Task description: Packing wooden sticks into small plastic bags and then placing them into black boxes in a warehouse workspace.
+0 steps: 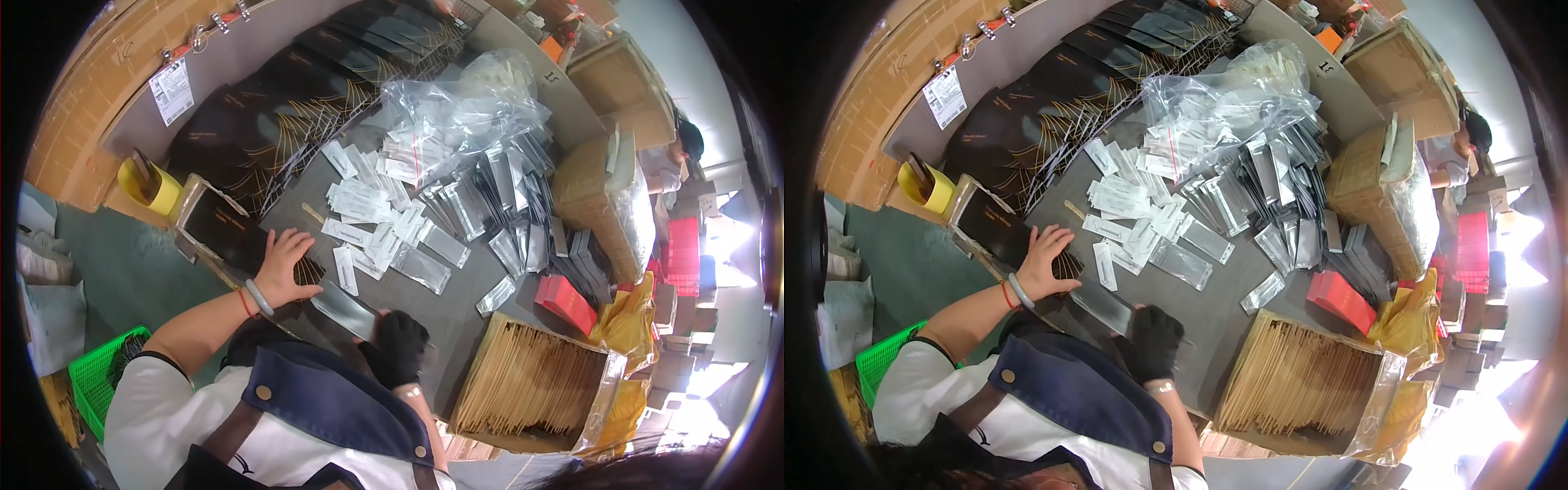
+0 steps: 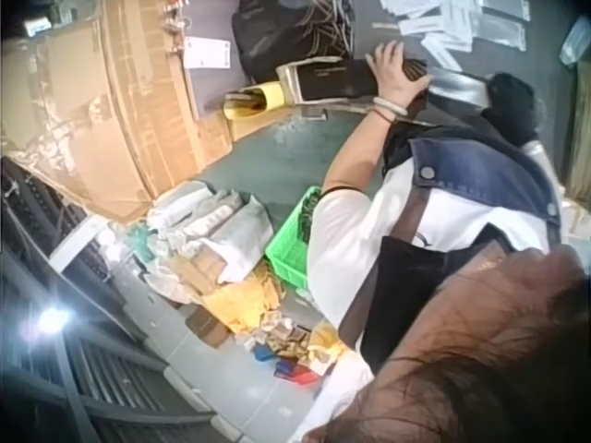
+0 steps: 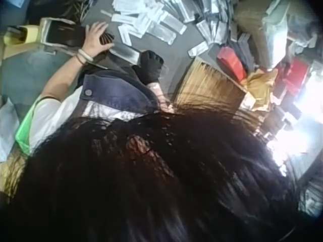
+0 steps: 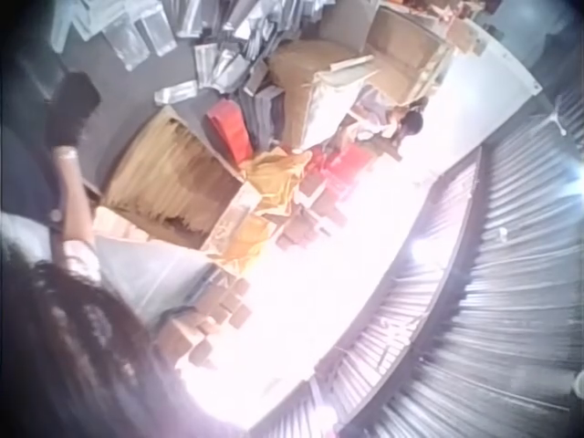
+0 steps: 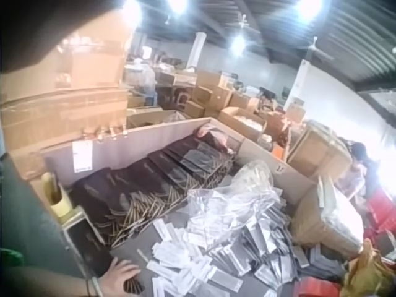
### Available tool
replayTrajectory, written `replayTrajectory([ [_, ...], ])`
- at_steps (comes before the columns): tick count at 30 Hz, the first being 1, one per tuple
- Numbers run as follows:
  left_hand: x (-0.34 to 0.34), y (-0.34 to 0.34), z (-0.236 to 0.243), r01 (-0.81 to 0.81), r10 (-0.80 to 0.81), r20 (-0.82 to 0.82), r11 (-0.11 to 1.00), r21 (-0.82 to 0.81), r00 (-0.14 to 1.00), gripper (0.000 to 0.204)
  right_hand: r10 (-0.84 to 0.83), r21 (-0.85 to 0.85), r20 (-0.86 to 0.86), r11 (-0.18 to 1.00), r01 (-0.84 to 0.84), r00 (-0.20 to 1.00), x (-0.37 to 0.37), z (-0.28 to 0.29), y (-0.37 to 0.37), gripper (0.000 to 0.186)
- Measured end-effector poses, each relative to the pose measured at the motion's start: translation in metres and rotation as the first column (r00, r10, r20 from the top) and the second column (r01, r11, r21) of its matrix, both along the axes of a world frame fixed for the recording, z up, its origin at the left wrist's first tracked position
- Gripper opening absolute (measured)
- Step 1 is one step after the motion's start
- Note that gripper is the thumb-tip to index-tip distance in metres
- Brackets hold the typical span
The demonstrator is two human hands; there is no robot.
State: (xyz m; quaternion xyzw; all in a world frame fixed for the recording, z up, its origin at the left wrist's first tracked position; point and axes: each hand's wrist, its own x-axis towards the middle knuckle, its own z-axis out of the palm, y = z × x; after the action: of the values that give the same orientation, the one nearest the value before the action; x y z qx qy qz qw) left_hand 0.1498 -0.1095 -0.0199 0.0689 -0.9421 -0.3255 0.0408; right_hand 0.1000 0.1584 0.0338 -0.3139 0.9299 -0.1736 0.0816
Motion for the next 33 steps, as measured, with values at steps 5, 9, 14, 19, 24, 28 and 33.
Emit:
replayTrajectory([
  [5, -0.012, 0.002, 0.025, 0.084, -0.083, 0.046, 0.996, -0.021, 0.995, 0.067, 0.058, -0.056, 0.015, 0.997, -0.057, 0.998, 0.002, -0.024, -0.053, 0.065],
  [9, -0.059, 0.001, 0.009, 0.345, -0.345, 0.008, 0.938, 0.007, 0.938, 0.045, -0.026, -0.228, -0.114, 0.974, -0.001, 0.993, -0.01, -0.017, -0.02, 0.064],
  [14, -0.098, 0.021, 0.022, 0.612, -0.583, 0.194, 0.718, -0.332, 0.789, 0.02, -0.556, -0.319, -0.106, 0.804, 0.501, 0.825, -0.012, -0.012, 0.105, 0.04],
  [19, -0.118, 0.036, 0.024, 0.689, -0.657, 0.311, 0.724, 0.007, 0.687, 0.013, -0.934, -0.26, -0.1, 0.358, 0.897, 0.344, 0.03, -0.014, 0.24, 0.035],
  [24, -0.152, 0.095, 0.008, 0.618, -0.619, -0.026, 0.785, -0.039, 0.785, 0.023, -0.903, 0.219, -0.046, 0.409, 0.886, 0.428, 0.036, -0.017, 0.268, 0.035],
  [28, -0.156, 0.114, 0.007, 0.49, -0.528, -0.006, 0.793, -0.362, 0.849, 0.037, -0.885, 0.224, -0.147, 0.405, 0.886, 0.442, 0.028, -0.009, 0.249, 0.03],
  [33, -0.16, 0.117, 0.004, 0.499, -0.511, 0.062, 0.797, -0.338, 0.857, 0.042, -0.901, 0.169, -0.153, 0.38, 0.909, 0.405, 0.032, -0.018, 0.253, 0.022],
])
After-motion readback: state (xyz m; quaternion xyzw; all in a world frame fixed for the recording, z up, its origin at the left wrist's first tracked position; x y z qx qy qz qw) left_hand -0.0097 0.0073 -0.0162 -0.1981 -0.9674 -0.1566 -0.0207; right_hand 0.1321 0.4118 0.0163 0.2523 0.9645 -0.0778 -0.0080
